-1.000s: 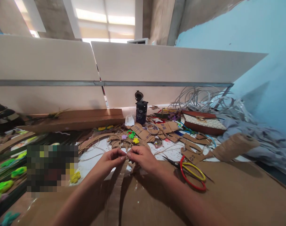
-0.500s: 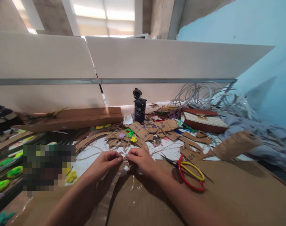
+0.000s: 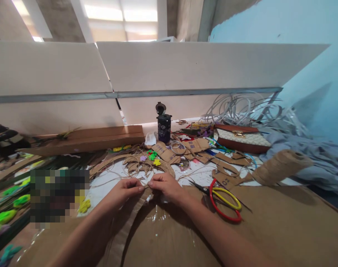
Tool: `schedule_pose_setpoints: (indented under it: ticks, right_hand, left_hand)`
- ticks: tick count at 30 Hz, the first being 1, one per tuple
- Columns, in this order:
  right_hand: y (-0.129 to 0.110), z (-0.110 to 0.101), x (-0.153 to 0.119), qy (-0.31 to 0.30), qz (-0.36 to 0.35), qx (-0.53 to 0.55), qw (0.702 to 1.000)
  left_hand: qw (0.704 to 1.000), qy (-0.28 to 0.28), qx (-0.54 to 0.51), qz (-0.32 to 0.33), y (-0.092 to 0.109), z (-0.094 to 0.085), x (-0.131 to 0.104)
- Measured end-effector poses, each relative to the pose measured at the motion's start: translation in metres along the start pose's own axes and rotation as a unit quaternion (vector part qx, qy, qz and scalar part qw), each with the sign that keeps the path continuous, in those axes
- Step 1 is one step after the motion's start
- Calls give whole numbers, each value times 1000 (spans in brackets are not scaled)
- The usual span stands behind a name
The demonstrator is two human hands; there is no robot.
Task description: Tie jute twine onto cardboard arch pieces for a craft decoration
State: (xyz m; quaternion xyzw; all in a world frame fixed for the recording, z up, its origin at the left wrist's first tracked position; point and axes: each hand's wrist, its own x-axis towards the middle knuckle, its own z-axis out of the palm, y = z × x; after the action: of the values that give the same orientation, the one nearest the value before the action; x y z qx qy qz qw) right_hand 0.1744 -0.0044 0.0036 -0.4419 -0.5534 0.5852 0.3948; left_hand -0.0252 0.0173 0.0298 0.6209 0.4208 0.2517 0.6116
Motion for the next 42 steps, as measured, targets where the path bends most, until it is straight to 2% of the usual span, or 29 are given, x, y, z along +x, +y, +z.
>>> schedule_pose_setpoints:
  ticks: [5,9,13,18,26,33,39,42]
  right_hand:
    - [-3,-6,2,23,-11,18,1000]
    - [-6,-9,5,64,-34,24,997]
    - [-5,-9,5,45,-34,23,998]
    - [-5,-8,5,17,-28,10,999]
    - [1,-11,9,102,-66,40,992]
    - [3,-12,11,98,-64,38,992]
    - [-2,-12,10,124,-88,43,987]
    - [-3,-13,10,136,-103,49,984]
  left_hand:
    - [1000,-6,28,1,8,-5,-6]
    - [999,43,11,-26,14,-7,-10]
    - [998,56,-2,-42,11,-5,-7]
    - [997,58,39,-14,12,-1,-7]
    - [995,66,-40,-60,13,-6,-11]
    - [994,76,-38,-68,14,-12,-10]
    - [996,66,45,-42,19,-16,-13]
    - [995,74,22,-56,22,-17,-13]
